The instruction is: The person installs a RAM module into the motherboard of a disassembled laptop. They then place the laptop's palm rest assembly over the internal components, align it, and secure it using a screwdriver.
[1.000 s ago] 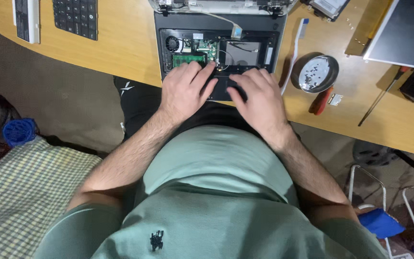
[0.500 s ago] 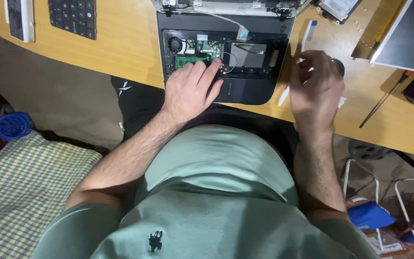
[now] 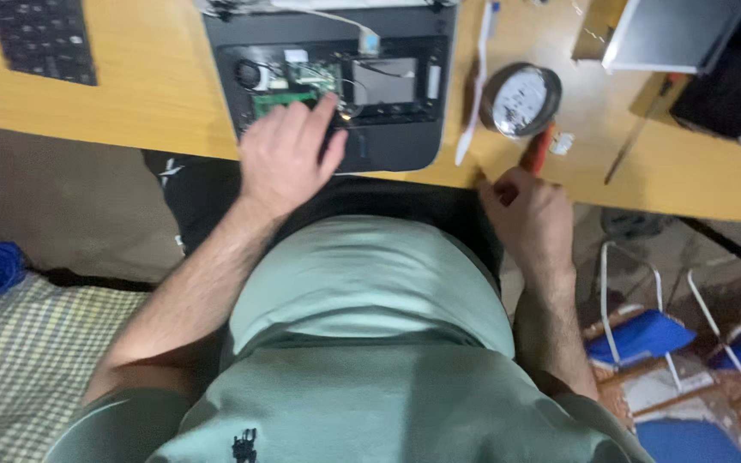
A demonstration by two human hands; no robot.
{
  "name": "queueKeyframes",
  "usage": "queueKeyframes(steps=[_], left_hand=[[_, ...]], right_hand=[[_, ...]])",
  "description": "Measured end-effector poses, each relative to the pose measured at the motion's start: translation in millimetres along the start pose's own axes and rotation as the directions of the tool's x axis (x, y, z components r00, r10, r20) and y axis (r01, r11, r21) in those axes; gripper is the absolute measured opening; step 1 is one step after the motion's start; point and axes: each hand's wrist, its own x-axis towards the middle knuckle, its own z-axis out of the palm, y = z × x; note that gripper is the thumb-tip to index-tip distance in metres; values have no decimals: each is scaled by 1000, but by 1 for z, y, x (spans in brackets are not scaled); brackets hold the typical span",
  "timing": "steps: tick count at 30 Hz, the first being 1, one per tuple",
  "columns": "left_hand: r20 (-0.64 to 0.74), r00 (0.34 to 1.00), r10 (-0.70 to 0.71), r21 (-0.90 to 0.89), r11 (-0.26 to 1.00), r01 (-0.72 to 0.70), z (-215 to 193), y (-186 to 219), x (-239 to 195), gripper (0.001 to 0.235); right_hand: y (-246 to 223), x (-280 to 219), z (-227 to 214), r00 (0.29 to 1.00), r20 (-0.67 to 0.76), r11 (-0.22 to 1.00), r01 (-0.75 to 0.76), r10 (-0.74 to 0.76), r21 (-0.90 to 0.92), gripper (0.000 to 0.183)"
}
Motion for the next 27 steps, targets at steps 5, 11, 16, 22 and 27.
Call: queueKeyframes(steps=[5,11,16,22,27], left_hand=[[-48,997,52,45,998,-50,-4,-7,5,47],[-62,997,35,24,999,-33,-4,-7,2,44],[-84,996,32,39,999,-29,1,-7,1,42],[-114,993,26,75,997,-17,1,-8,-1,42],[-31,999,43,26,999,-43,-20,1,4,29]], right_hand=[[53,-1,19,954,-288,996,-88,86,7,22],[49,15,31,878,-469,990,-26,89,140,32],[57,21,33,844,-535,984,76,23,163,33],[103,30,57,758,-652,996,48,15,79,30],[78,3,-6,714,-700,887,335,-18,318,19]])
